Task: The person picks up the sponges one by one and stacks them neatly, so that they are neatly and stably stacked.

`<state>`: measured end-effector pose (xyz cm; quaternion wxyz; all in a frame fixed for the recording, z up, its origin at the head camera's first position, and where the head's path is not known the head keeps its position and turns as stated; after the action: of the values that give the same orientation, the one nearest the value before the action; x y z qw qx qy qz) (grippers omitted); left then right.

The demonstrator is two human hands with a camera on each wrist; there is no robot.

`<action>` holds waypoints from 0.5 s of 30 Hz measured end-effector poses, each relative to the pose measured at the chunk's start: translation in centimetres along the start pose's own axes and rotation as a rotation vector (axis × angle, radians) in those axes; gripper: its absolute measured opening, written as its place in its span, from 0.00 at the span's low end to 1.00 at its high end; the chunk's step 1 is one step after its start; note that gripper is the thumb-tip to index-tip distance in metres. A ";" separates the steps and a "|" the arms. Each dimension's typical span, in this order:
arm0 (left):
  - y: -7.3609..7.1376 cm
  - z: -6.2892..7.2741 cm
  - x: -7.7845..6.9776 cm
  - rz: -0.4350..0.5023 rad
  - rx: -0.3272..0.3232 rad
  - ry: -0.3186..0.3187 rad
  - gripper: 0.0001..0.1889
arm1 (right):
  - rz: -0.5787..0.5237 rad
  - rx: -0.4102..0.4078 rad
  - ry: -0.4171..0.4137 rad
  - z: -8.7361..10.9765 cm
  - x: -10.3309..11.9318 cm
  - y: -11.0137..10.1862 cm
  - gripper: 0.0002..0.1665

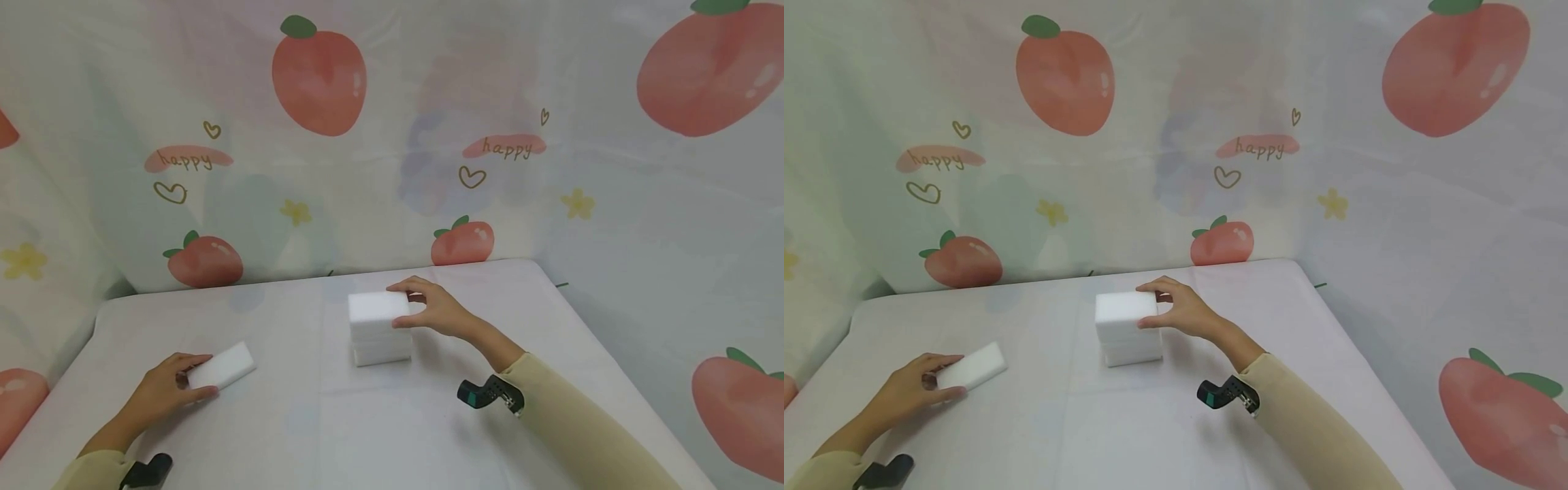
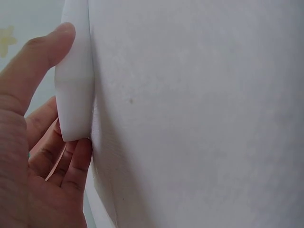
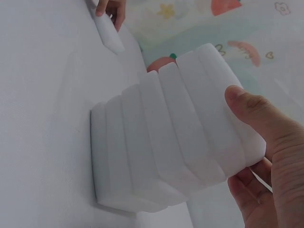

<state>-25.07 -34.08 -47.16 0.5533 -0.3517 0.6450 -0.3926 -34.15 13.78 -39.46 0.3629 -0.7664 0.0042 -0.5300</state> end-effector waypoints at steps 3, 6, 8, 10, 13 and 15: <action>0.0 0.0 0.1 0.001 -0.001 -0.004 0.40 | 0.003 -0.001 0.005 0.0 0.0 0.0 0.37; -0.1 0.0 0.0 0.007 -0.002 0.005 0.39 | 0.007 -0.005 0.018 0.0 0.3 0.1 0.37; -0.1 0.0 0.0 0.012 0.000 0.002 0.39 | 0.006 -0.003 0.026 0.2 1.0 0.1 0.37; -0.1 0.0 0.0 0.014 0.002 -0.001 0.40 | 0.003 0.001 0.029 0.5 1.9 0.0 0.36; 0.0 0.0 0.0 0.015 0.002 -0.007 0.40 | -0.001 0.005 0.025 1.0 3.4 -0.2 0.35; 0.1 0.0 0.0 0.013 -0.001 -0.006 0.39 | -0.003 0.004 0.023 1.2 3.9 -0.2 0.35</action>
<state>-25.06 -34.05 -47.22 0.5575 -0.3490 0.6458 -0.3878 -31.53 13.13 -36.41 0.3635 -0.7595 0.0061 -0.5395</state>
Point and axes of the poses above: each hand's wrist, its own z-axis away from the middle knuckle, its own y-axis out of the palm, x = y × z, the point moved 3 cm from there along -z, towards the middle knuckle, and after that the axes turned 1 degree about x, right-handed, at the moved point
